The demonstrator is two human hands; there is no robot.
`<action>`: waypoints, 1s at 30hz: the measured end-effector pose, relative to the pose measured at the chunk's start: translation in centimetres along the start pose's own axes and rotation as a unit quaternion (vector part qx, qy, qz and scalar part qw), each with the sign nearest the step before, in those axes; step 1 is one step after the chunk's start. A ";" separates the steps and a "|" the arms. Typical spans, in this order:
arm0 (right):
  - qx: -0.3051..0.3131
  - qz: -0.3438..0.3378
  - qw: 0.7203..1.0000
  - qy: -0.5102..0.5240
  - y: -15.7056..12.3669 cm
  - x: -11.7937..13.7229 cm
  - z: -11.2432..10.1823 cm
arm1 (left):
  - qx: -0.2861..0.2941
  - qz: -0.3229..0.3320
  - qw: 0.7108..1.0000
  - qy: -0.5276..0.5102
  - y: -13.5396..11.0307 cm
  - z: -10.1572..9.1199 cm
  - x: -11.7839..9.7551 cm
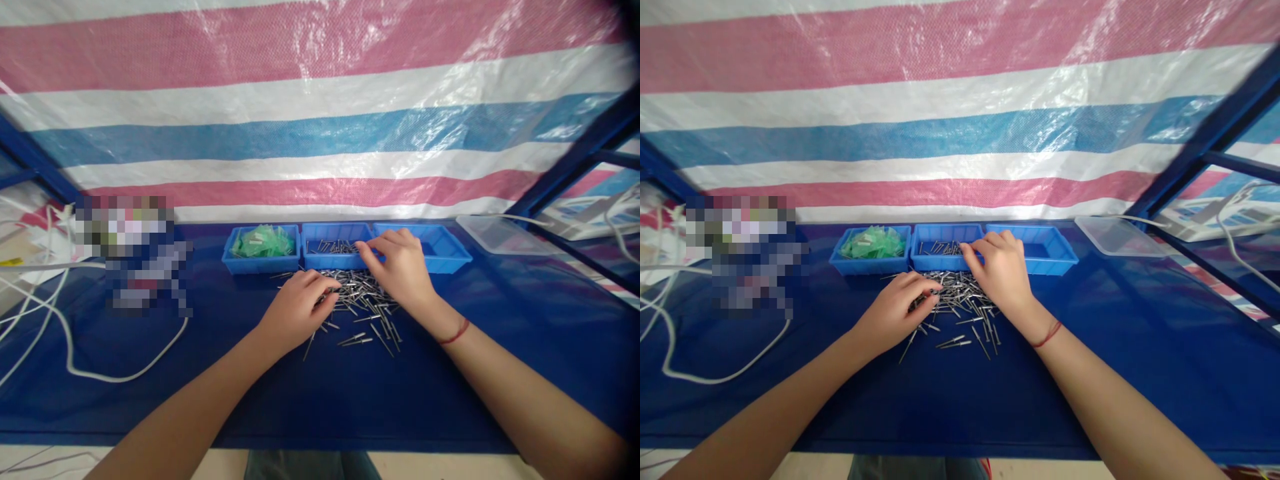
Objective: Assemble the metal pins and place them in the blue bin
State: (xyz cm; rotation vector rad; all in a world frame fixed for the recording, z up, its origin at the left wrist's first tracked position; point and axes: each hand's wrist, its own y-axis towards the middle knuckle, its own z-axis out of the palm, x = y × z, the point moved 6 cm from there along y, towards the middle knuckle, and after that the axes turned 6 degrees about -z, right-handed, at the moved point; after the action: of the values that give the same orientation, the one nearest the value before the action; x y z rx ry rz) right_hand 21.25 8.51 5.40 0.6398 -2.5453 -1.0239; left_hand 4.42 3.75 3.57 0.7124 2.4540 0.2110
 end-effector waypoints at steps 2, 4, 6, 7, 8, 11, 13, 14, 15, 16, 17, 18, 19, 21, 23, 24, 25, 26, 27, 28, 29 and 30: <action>-0.004 -0.003 1.000 0.025 -0.1 0.2 -0.4 | 0.020 0.034 0.999 0.035 0.0 0.5 -0.6; -0.003 -0.007 0.999 0.050 -0.2 0.7 -0.7 | 0.031 0.057 0.996 0.058 0.0 0.8 -1.1; 0.008 -0.011 0.998 0.067 -0.4 1.2 -0.8 | 0.041 0.080 0.993 0.078 0.0 1.1 -1.7; 0.016 -0.012 0.997 0.076 -0.5 1.3 -0.7 | 0.047 0.091 0.991 0.089 0.0 1.3 -2.0; 0.024 -0.011 0.996 0.086 -0.6 1.4 -0.7 | 0.055 0.098 0.988 0.103 0.0 1.5 -2.2; 0.039 -0.001 0.991 0.128 -0.8 1.4 -0.6 | 0.074 0.108 0.979 0.157 0.3 2.0 -2.4; 0.039 0.004 0.988 0.149 -0.9 1.5 -0.8 | 0.080 0.116 0.970 0.197 0.8 2.3 -2.5; 0.035 0.002 0.987 0.154 -0.9 1.5 -0.9 | 0.083 0.121 0.965 0.217 1.2 2.4 -2.5; 0.030 -0.001 0.987 0.157 -0.9 1.7 -1.1 | 0.086 0.126 0.959 0.237 1.5 2.5 -2.6; 0.023 -0.005 0.987 0.160 -0.9 1.8 -1.2 | 0.089 0.130 0.954 0.256 1.9 2.6 -2.7; 0.019 -0.010 0.986 0.164 -0.9 1.9 -1.3 | 0.093 0.133 0.949 0.270 2.2 2.7 -2.8; 0.016 -0.014 0.985 0.169 -0.9 2.0 -1.4 | 0.097 0.135 0.946 0.280 2.6 2.7 -2.9; 0.014 -0.018 0.984 0.175 -0.9 2.1 -1.4 | 0.100 0.135 0.944 0.285 2.9 2.7 -3.0; 0.017 -0.023 0.983 0.182 -0.9 2.2 -1.4 | 0.108 0.131 0.944 0.284 3.4 2.6 -3.3; 0.018 -0.028 0.982 0.185 -0.9 2.3 -1.5 | 0.118 0.119 0.944 0.283 3.6 2.6 -3.5; 0.018 -0.032 0.982 0.186 -0.9 2.4 -1.5 | 0.121 0.115 0.944 0.286 3.7 2.7 -3.5; 0.019 -0.035 0.981 0.188 -0.9 2.4 -1.5 | 0.121 0.114 0.942 0.291 3.8 2.8 -3.6; 0.021 -0.039 0.981 0.190 -0.9 2.5 -1.5 | 0.120 0.116 0.941 0.296 3.7 2.9 -3.7; 0.025 -0.042 0.980 0.191 -0.9 2.5 -1.5 | 0.117 0.121 0.939 0.300 3.7 3.0 -3.7; 0.028 -0.045 0.980 0.192 -0.9 2.5 -1.5 | 0.112 0.126 0.938 0.304 3.6 3.2 -3.7; 0.029 -0.046 0.980 0.193 -0.9 2.5 -1.5 | 0.106 0.129 0.937 0.305 3.5 3.2 -3.7; 0.029 -0.045 0.979 0.195 -0.9 2.5 -1.6 | 0.100 0.127 0.939 0.303 3.4 3.1 -3.6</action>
State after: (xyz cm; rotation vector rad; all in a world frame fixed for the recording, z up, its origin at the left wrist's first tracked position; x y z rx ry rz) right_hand 20.07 5.72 6.15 0.8818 -2.2254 -0.7645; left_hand 10.24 4.68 3.73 1.2018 2.9862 0.3222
